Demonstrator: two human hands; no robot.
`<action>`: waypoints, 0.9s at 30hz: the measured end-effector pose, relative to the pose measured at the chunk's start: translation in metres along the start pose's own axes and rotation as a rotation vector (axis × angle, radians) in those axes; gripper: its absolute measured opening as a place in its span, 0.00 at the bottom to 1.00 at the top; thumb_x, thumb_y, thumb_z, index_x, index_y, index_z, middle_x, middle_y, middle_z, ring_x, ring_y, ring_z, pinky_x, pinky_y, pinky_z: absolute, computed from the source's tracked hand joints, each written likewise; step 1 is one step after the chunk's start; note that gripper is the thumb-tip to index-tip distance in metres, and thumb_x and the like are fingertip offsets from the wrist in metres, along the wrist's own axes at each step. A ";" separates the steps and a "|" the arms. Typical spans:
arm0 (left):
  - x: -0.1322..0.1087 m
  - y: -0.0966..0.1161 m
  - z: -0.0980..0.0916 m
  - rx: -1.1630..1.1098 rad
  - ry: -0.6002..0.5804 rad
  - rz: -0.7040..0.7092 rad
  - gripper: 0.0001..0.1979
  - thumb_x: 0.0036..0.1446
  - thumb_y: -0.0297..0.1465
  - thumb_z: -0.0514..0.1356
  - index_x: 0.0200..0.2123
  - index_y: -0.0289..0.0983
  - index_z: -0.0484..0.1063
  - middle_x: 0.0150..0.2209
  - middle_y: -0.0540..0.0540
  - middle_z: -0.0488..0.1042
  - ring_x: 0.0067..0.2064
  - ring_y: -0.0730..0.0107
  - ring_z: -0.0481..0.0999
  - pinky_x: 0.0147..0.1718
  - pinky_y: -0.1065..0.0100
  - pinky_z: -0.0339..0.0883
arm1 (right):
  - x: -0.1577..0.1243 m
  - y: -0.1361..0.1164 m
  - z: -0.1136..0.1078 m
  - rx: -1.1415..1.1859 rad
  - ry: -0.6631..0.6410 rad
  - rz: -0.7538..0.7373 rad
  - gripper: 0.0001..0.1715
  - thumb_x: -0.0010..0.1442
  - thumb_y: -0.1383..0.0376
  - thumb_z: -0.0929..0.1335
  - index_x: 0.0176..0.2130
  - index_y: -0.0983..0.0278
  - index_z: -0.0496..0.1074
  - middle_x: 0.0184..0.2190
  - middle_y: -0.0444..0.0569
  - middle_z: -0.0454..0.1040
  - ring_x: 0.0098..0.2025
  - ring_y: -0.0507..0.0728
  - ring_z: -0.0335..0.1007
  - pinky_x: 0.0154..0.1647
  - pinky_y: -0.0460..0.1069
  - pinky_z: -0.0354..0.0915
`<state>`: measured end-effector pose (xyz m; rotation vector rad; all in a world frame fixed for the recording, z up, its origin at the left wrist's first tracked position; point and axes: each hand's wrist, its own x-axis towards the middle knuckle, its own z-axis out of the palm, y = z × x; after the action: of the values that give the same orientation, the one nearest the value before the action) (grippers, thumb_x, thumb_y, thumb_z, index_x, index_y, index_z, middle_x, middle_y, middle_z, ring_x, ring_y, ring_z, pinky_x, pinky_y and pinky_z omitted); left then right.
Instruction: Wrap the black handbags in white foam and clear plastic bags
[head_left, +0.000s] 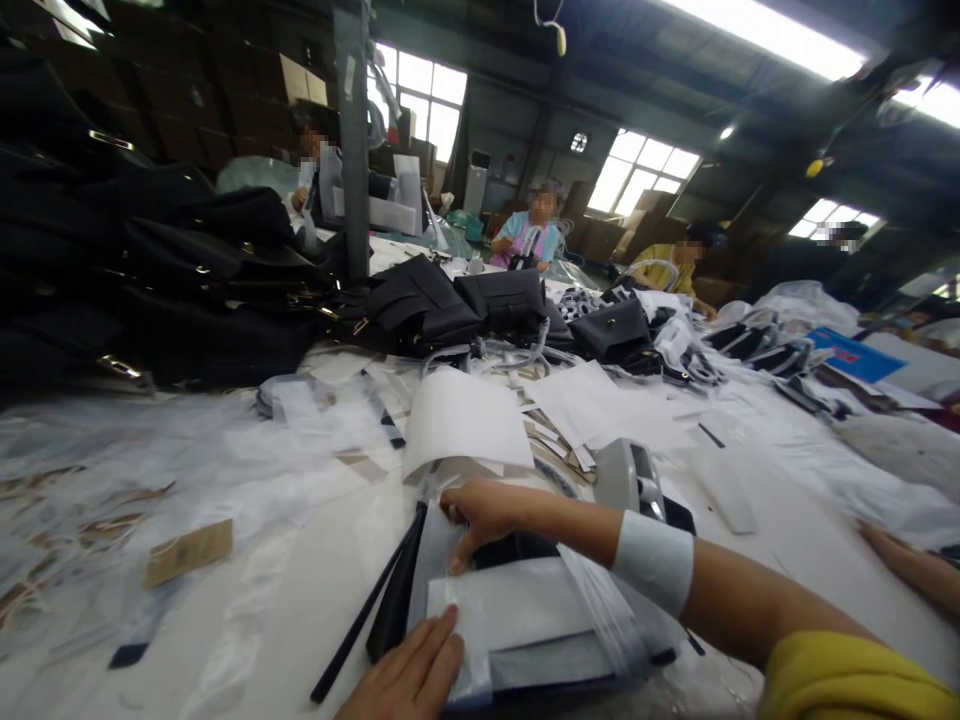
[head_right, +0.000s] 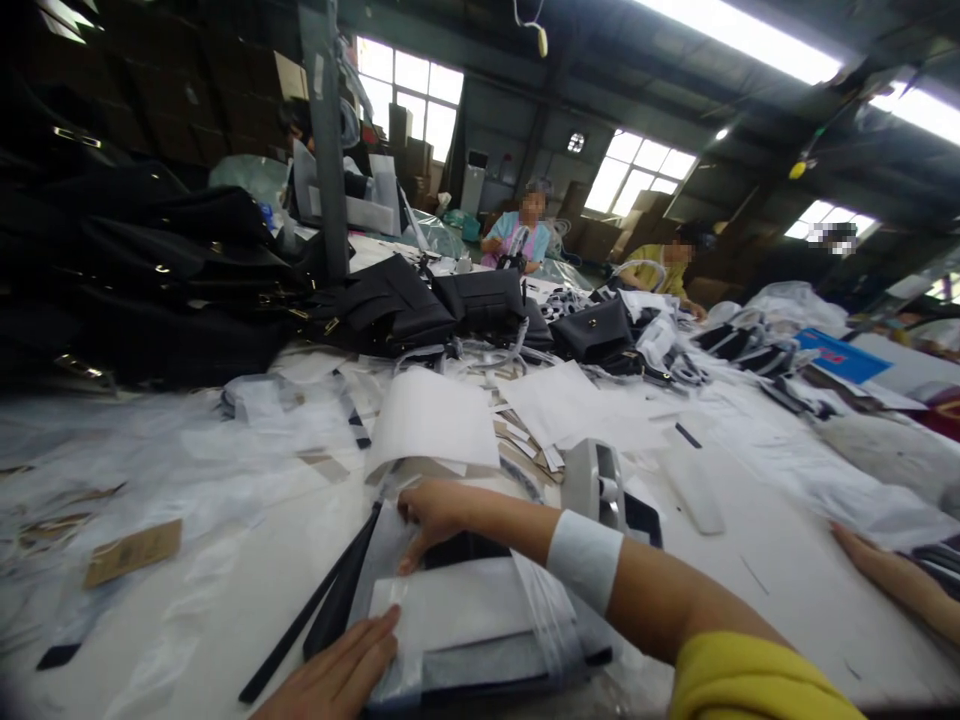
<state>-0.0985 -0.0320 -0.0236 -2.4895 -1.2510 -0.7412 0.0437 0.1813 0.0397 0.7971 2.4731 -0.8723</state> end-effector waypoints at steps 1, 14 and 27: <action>0.000 0.000 0.000 -0.012 -0.006 -0.021 0.22 0.56 0.18 0.48 0.51 0.37 0.71 0.51 0.48 0.78 0.50 0.72 0.78 0.47 0.78 0.70 | 0.003 0.003 -0.001 0.022 0.002 -0.006 0.39 0.37 0.53 0.81 0.46 0.64 0.72 0.37 0.47 0.77 0.34 0.57 0.72 0.30 0.46 0.62; -0.002 0.012 -0.005 -0.046 -0.033 -0.085 0.26 0.55 0.17 0.47 0.54 0.36 0.68 0.55 0.47 0.75 0.53 0.69 0.76 0.48 0.74 0.71 | -0.027 0.001 0.001 0.140 0.228 0.103 0.31 0.54 0.54 0.74 0.54 0.61 0.69 0.45 0.52 0.77 0.42 0.62 0.75 0.42 0.53 0.68; 0.004 0.018 -0.013 -0.086 -0.041 -0.191 0.30 0.50 0.15 0.47 0.56 0.35 0.66 0.56 0.45 0.74 0.56 0.70 0.74 0.52 0.72 0.69 | -0.041 -0.004 0.027 0.109 0.503 0.153 0.14 0.65 0.62 0.66 0.49 0.63 0.74 0.46 0.54 0.78 0.50 0.63 0.74 0.50 0.54 0.66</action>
<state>-0.0861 -0.0458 -0.0102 -2.4883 -1.5192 -0.8079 0.0766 0.1449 0.0433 1.3677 2.7483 -0.8344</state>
